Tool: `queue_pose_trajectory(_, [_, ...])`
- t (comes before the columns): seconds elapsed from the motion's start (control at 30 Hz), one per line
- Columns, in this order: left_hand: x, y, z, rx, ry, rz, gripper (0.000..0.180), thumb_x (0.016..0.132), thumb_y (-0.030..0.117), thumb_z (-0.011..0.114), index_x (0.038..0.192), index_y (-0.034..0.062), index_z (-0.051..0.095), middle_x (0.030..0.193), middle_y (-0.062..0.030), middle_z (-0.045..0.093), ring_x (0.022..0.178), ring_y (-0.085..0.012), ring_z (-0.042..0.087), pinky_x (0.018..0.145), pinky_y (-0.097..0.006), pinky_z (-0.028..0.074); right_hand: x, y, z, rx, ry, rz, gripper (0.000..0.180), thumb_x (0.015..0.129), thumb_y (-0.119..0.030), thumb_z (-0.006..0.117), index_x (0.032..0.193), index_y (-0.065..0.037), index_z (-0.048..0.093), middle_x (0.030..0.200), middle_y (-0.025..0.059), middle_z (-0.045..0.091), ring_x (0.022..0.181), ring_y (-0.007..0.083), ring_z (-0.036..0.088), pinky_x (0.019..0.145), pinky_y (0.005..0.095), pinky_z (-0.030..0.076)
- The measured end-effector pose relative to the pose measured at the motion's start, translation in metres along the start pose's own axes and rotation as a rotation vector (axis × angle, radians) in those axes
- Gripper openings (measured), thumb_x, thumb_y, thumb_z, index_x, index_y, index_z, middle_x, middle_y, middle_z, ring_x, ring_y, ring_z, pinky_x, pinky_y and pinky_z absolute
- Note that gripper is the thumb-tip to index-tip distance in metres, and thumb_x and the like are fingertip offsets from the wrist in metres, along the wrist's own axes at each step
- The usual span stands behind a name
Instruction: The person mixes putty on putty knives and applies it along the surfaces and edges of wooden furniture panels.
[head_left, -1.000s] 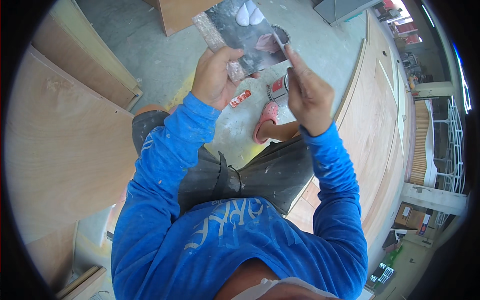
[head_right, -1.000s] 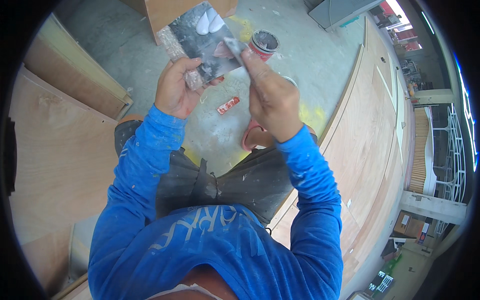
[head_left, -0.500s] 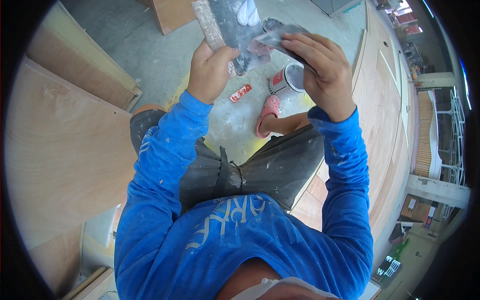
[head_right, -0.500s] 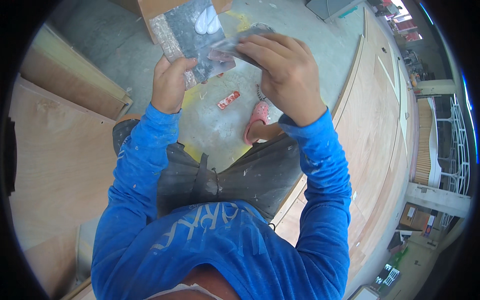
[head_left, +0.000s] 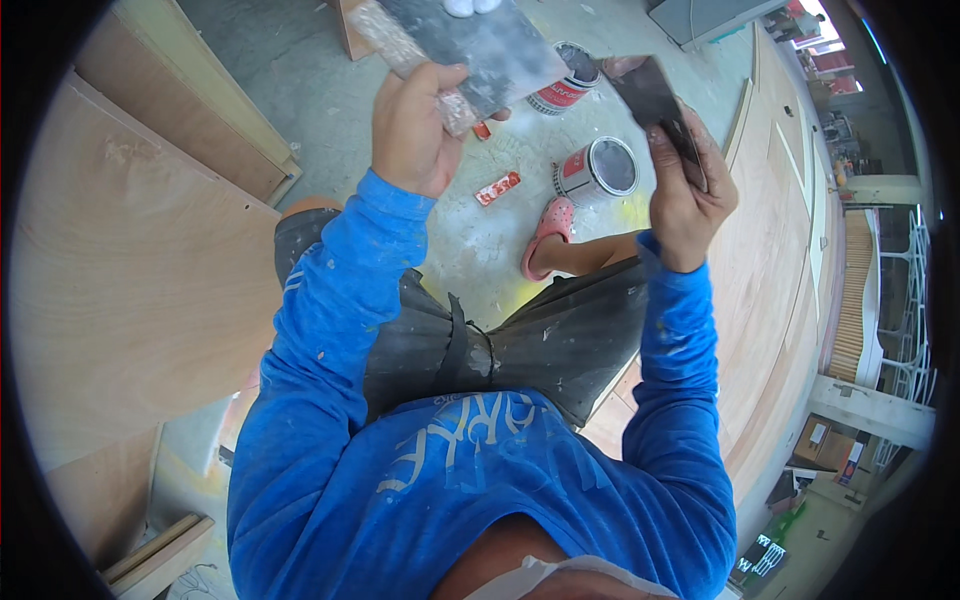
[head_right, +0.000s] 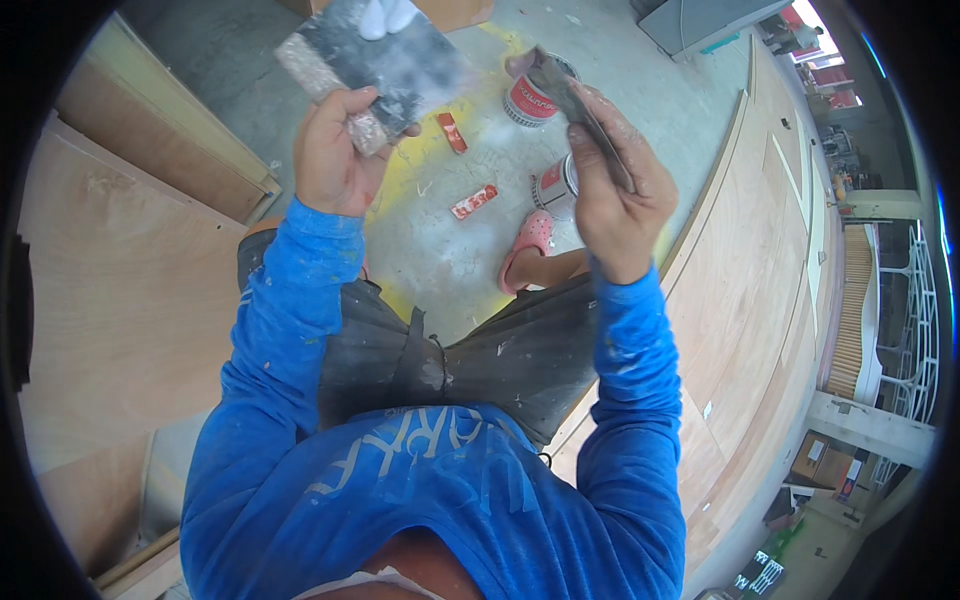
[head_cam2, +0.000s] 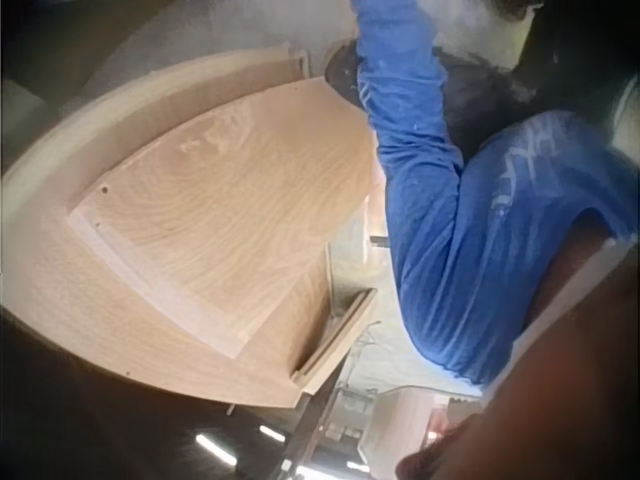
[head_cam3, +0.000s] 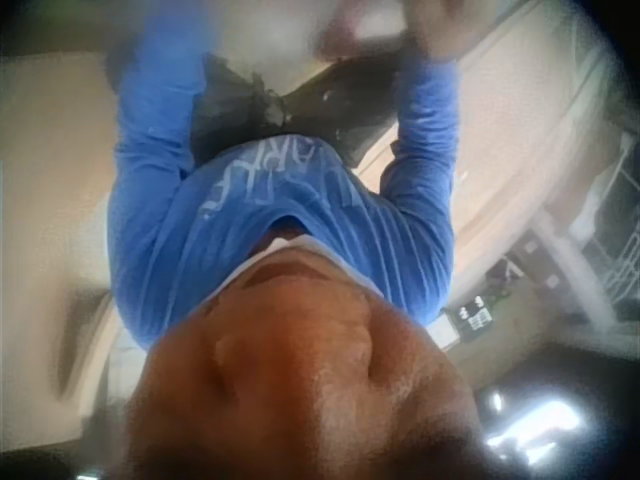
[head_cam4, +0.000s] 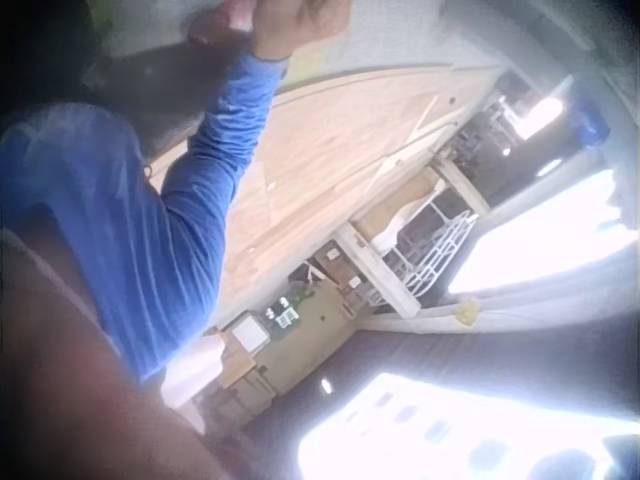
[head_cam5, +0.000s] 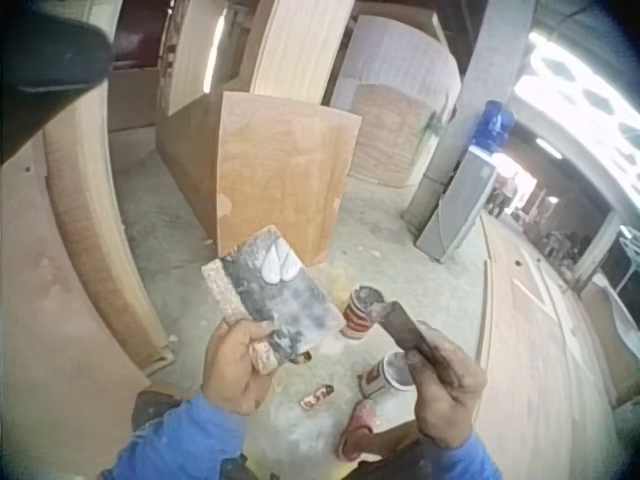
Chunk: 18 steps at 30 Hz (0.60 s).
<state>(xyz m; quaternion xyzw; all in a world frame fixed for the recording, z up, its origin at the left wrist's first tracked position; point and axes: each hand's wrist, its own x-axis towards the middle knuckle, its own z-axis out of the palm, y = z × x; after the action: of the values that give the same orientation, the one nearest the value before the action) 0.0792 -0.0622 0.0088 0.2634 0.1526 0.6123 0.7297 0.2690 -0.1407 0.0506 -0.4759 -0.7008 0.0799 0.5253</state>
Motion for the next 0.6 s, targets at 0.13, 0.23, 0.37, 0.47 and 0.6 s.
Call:
queue_pose_trajectory(0.13, [-0.004, -0.001, 0.002, -0.168, -0.111, -0.233, 0.022, 0.082, 0.009, 0.048, 0.104, 0.005, 0.053, 0.098, -0.007, 0.062, 0.085, -0.0224, 0.061, 0.066, -0.039, 0.05, -0.015, 0.007, 0.027, 0.092, 0.062, 0.166, 0.034, 0.079, 0.008, 0.054, 0.111, -0.001, 0.059, 0.106, 0.0127, 0.062, 0.097, 0.0141, 0.058, 0.084, 0.0239, 0.043])
queue_pose_trajectory(0.23, [-0.005, 0.003, 0.0, -0.172, -0.167, -0.18, 0.028, 0.082, 0.008, 0.046, 0.109, 0.0032, 0.049, 0.101, -0.0092, 0.06, 0.086, -0.0232, 0.061, 0.066, -0.039, 0.05, -0.003, 0.018, 0.017, -0.065, -0.146, 0.074, 0.038, 0.074, 0.011, 0.053, 0.108, -0.004, 0.061, 0.106, 0.0112, 0.062, 0.097, 0.0188, 0.059, 0.085, 0.0254, 0.043])
queue_pose_trajectory(0.37, [-0.004, 0.003, 0.002, 0.096, -0.138, -0.03, 0.035, 0.082, 0.004, 0.044, 0.115, -0.0028, 0.044, 0.105, -0.0139, 0.057, 0.087, -0.0255, 0.06, 0.067, -0.039, 0.051, 0.022, 0.017, -0.011, -0.522, -0.166, -0.315, 0.049, 0.063, 0.013, 0.052, 0.105, -0.008, 0.062, 0.106, 0.0087, 0.062, 0.099, 0.0256, 0.058, 0.086, 0.0332, 0.045])
queue_pose_trajectory(0.47, [-0.005, -0.004, 0.004, 0.176, -0.182, -0.009, 0.036, 0.081, 0.001, 0.042, 0.116, -0.0058, 0.043, 0.106, -0.0156, 0.055, 0.088, -0.0258, 0.06, 0.068, -0.039, 0.053, 0.033, 0.002, -0.023, -0.744, -0.153, -0.5, 0.045, 0.065, 0.008, 0.054, 0.104, -0.012, 0.063, 0.106, 0.0054, 0.062, 0.099, 0.0238, 0.058, 0.087, 0.0395, 0.044])
queue_pose_trajectory(0.6, [-0.006, -0.008, 0.001, 0.187, -0.147, -0.005, 0.035, 0.081, 0.001, 0.043, 0.115, -0.006, 0.043, 0.105, -0.0151, 0.056, 0.088, -0.0245, 0.06, 0.068, -0.038, 0.053, 0.045, -0.015, -0.021, -1.043, -0.271, -0.618, 0.035, 0.069, -0.005, 0.058, 0.101, -0.016, 0.063, 0.106, -0.0007, 0.062, 0.099, 0.0213, 0.058, 0.089, 0.04, 0.042])
